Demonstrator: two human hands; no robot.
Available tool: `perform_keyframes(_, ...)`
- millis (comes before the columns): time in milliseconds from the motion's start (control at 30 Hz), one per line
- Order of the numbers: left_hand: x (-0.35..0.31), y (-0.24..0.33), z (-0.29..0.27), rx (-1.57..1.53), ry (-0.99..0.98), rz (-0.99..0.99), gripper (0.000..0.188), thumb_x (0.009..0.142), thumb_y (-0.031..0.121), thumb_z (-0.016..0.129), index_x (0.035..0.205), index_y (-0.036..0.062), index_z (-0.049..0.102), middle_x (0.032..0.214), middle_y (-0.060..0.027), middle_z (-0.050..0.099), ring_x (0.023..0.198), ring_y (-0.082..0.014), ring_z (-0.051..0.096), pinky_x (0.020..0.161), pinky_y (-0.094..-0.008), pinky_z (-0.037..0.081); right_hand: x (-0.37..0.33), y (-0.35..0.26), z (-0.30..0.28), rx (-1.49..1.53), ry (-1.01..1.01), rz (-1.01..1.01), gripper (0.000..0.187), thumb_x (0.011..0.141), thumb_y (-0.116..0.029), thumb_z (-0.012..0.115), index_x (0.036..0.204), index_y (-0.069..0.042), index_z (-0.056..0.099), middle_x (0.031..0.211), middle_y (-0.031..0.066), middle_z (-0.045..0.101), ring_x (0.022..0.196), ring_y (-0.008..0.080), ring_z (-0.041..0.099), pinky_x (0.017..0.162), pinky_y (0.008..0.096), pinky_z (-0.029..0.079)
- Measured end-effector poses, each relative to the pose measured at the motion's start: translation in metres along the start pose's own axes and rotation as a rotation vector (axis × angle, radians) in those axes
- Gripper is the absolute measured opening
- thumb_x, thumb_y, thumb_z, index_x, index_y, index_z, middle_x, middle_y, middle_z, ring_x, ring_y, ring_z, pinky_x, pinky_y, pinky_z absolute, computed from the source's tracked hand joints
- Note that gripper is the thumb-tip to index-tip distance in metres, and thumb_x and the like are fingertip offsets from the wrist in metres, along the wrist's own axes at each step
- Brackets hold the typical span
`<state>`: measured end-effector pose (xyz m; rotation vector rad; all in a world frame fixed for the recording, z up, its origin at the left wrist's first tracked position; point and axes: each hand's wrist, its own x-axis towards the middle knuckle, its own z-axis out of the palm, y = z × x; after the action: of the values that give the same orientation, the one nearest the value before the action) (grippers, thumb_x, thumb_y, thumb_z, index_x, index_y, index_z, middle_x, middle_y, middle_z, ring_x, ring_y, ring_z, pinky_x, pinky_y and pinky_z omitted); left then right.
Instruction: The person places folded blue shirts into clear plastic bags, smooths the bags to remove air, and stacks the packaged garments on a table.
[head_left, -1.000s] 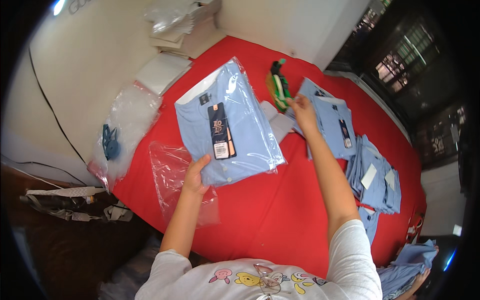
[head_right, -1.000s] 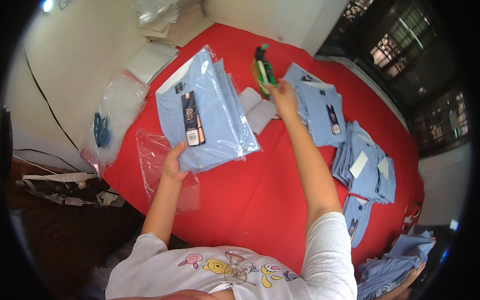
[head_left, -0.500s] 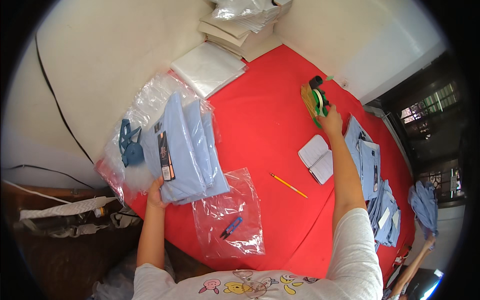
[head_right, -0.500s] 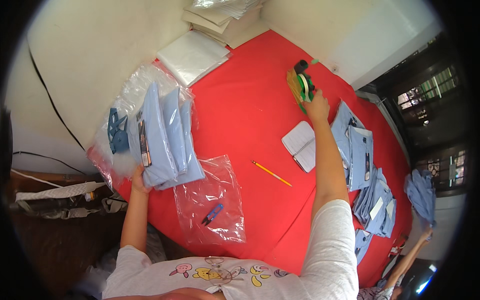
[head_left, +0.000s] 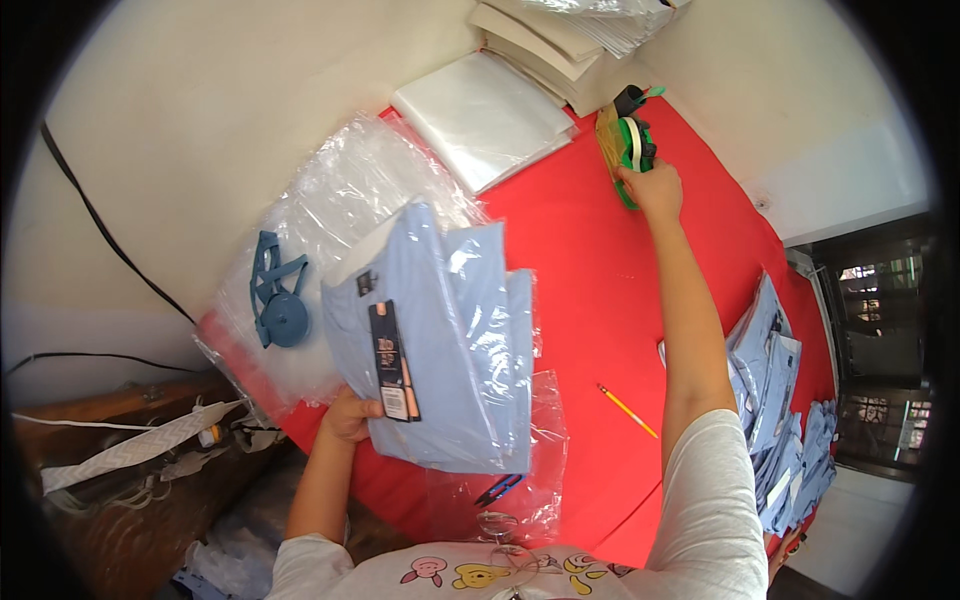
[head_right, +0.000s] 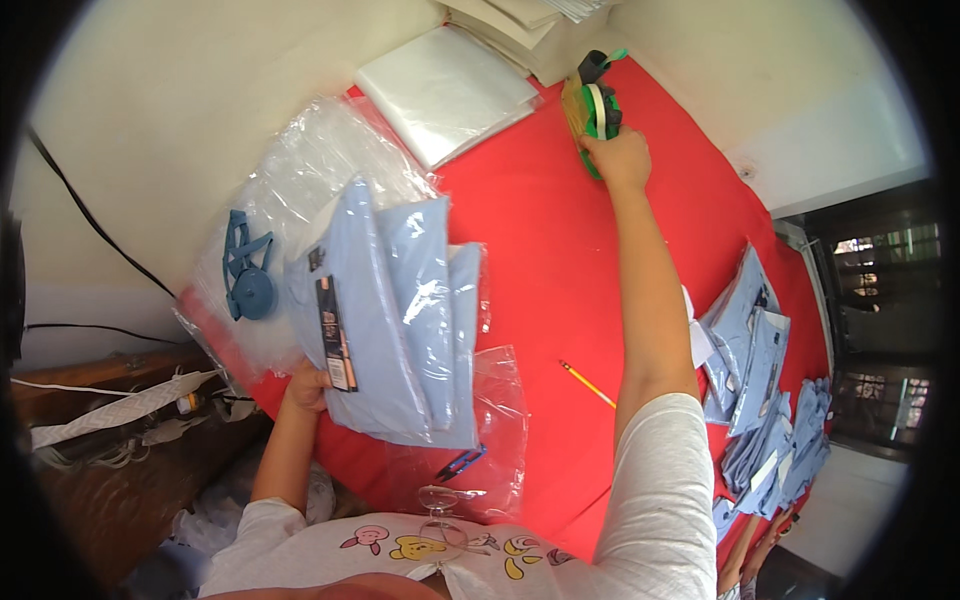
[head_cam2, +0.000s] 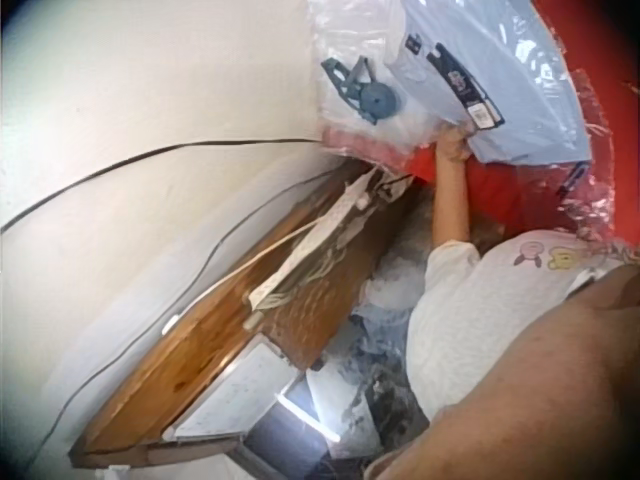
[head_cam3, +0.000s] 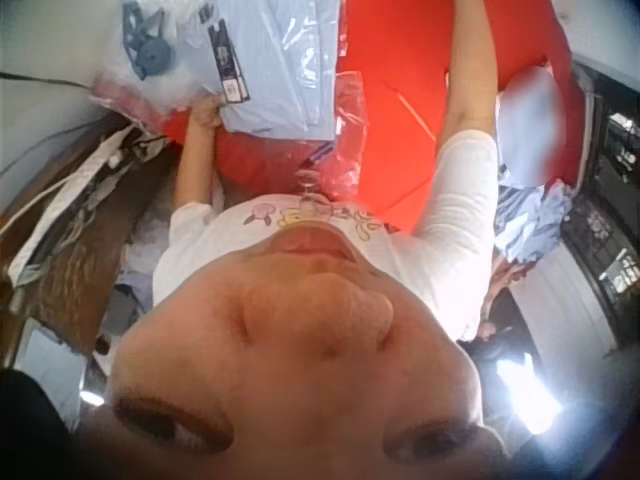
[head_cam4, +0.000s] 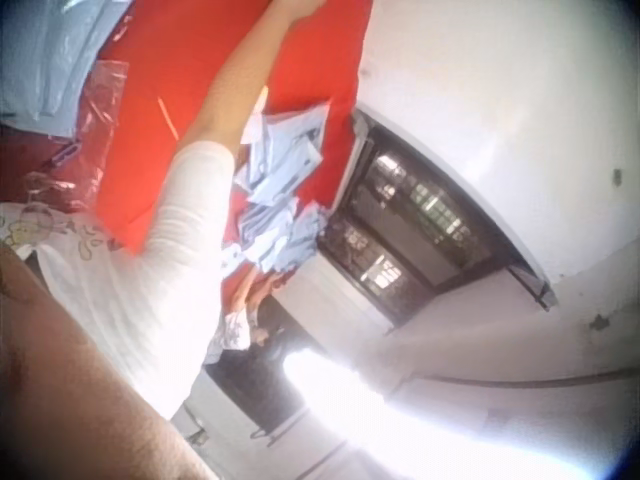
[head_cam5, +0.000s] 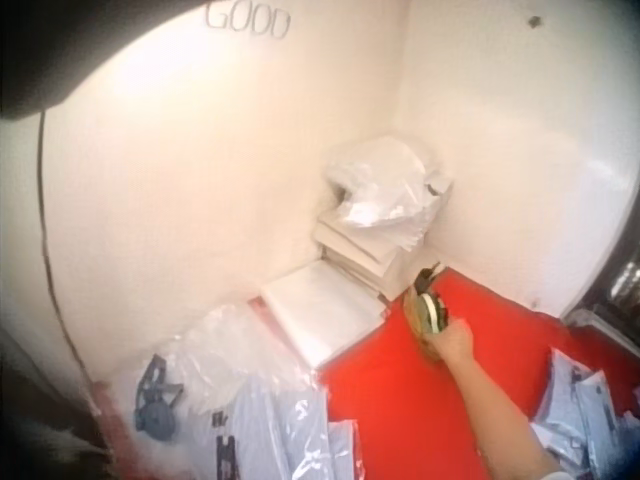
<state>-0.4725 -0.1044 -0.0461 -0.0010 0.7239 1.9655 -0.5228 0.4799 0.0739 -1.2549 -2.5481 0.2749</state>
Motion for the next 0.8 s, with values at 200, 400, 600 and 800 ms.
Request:
perform_keyframes(200, 0.011, 0.003, 0.024, 0.018, -0.004, 0.032, 0.076, 0.074, 0.011, 0.094, 0.142, 0.001, 0.061, 0.126, -0.0114, 0.075, 0.11, -0.0255, 0.076, 0.098, -0.0409, 0.062, -0.035, 0.005, -0.006, 0.131, -0.031, -0.084, 0.063, 0.067, -0.048, 0.089, 0.098, 0.005, 0.074, 0.099, 0.0253, 0.071, 0.096, 0.0405, 0.073, 0.083, 0.0501, 0.057)
perform_keyframes(400, 0.007, -0.001, 0.015, 0.019, -0.038, -0.042, 0.079, 0.075, 0.011, 0.093, 0.145, 0.0018, 0.059, 0.132, -0.011, 0.073, 0.118, -0.0263, 0.072, 0.106, -0.0423, 0.057, -0.075, -0.067, -0.002, 0.304, 0.102, -0.457, 0.063, 0.072, -0.049, 0.089, 0.1, 0.005, 0.075, 0.091, 0.0208, 0.071, 0.083, 0.0377, 0.071, 0.078, 0.0475, 0.056)
perform_keyframes(600, 0.001, -0.004, 0.007, 0.072, -0.069, -0.032, 0.086, 0.078, 0.009, 0.091, 0.154, 0.0037, 0.05, 0.146, -0.0096, 0.065, 0.132, -0.0261, 0.063, 0.113, -0.0433, 0.05, -0.05, -0.2, 0.041, 0.143, -0.047, -0.409, 0.067, 0.07, -0.053, 0.089, 0.109, 0.0, 0.077, 0.119, 0.0198, 0.07, 0.108, 0.0359, 0.07, 0.092, 0.0467, 0.058)
perform_keyframes(800, 0.011, -0.009, 0.004, 0.112, -0.019, 0.054, 0.08, 0.079, 0.008, 0.088, 0.15, 0.0022, 0.053, 0.138, -0.0116, 0.069, 0.125, -0.0285, 0.068, 0.11, -0.0458, 0.054, -0.07, -0.169, 0.019, 0.155, 0.129, -0.493, 0.107, 0.068, -0.058, 0.091, 0.151, -0.003, 0.053, 0.137, 0.0207, 0.065, 0.133, 0.0377, 0.058, 0.116, 0.0612, 0.038)
